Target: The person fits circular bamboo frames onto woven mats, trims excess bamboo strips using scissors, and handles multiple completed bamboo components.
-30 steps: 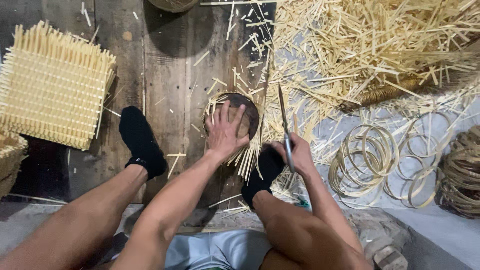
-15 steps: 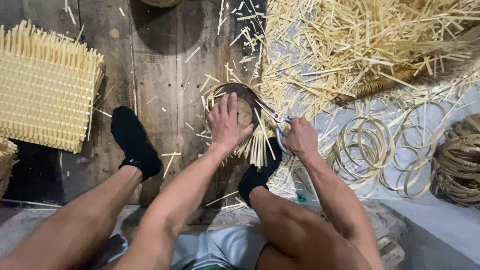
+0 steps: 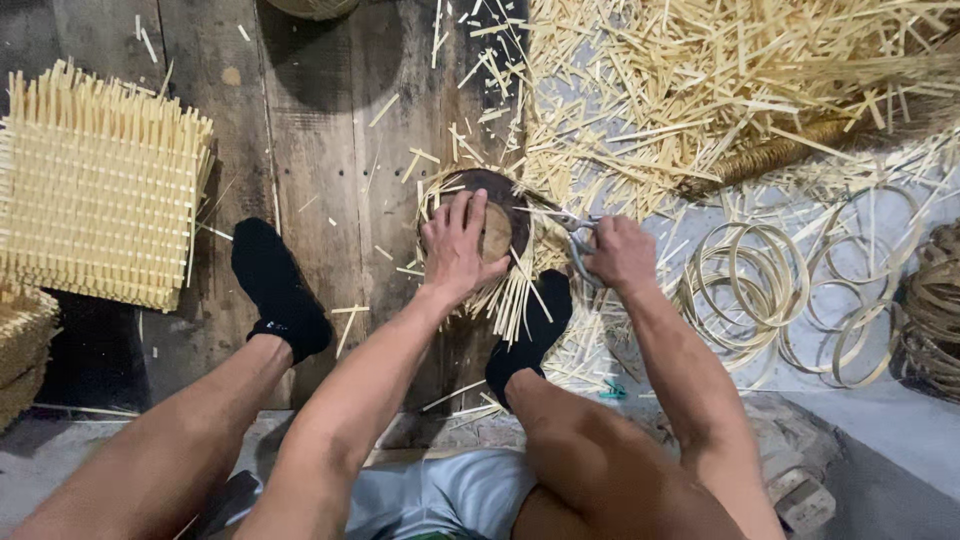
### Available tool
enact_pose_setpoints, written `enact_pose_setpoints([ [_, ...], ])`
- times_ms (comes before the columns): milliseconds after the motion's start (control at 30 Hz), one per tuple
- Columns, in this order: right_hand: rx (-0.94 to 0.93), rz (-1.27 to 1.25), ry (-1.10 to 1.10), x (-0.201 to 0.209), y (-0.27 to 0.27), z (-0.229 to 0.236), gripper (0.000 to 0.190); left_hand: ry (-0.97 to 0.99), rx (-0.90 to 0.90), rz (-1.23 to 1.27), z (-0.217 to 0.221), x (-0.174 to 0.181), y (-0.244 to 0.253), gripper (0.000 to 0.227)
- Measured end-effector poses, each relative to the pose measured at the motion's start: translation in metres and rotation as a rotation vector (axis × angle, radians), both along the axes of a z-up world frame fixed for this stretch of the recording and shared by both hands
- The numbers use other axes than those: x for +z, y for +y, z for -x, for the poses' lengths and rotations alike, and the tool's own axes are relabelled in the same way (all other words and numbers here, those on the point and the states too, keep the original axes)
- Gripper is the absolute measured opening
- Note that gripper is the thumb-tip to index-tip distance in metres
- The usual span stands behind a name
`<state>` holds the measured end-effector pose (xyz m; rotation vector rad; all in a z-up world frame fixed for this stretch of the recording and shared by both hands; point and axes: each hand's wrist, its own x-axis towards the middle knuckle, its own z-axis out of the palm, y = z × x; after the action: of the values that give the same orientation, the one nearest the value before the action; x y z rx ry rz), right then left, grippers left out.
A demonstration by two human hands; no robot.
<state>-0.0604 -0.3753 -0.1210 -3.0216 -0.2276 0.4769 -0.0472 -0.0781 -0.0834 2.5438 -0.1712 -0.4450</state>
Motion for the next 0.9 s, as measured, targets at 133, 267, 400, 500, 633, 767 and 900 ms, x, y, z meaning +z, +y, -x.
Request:
enact_pose_setpoints([
  [133, -0.012, 0.059, 0.117, 0.018, 0.021, -0.023, 0.067, -0.012, -0.060, 0.014, 0.000, 0.002, 0.003, 0.118],
  [267, 0.060, 0.102, 0.044, 0.010, 0.037, -0.036, 0.060, 0.031, -0.212, -0.009, -0.010, 0.004, 0.014, 0.124],
  [400, 0.012, 0.023, 0.201, 0.004, 0.004, -0.023, 0.038, 0.019, -0.365, 0.043, -0.023, 0.002, 0.030, 0.119],
  [500, 0.023, 0.111, 0.205, 0.008, 0.005, -0.021, 0.043, 0.018, -0.443, 0.055, -0.027, 0.001, 0.030, 0.118],
  [633, 0.114, 0.074, -0.045, 0.020, 0.036, -0.036, 0.058, 0.077, -0.595, 0.043, -0.040, 0.015, 0.029, 0.120],
  [767, 0.037, 0.050, 0.127, 0.013, 0.029, -0.036, 0.052, 0.141, -0.665, -0.224, -0.036, 0.030, 0.018, 0.122],
  [900, 0.070, 0.084, 0.139, 0.001, -0.002, -0.023, 0.038, 0.004, -0.233, -0.245, -0.001, 0.027, 0.001, 0.116],
])
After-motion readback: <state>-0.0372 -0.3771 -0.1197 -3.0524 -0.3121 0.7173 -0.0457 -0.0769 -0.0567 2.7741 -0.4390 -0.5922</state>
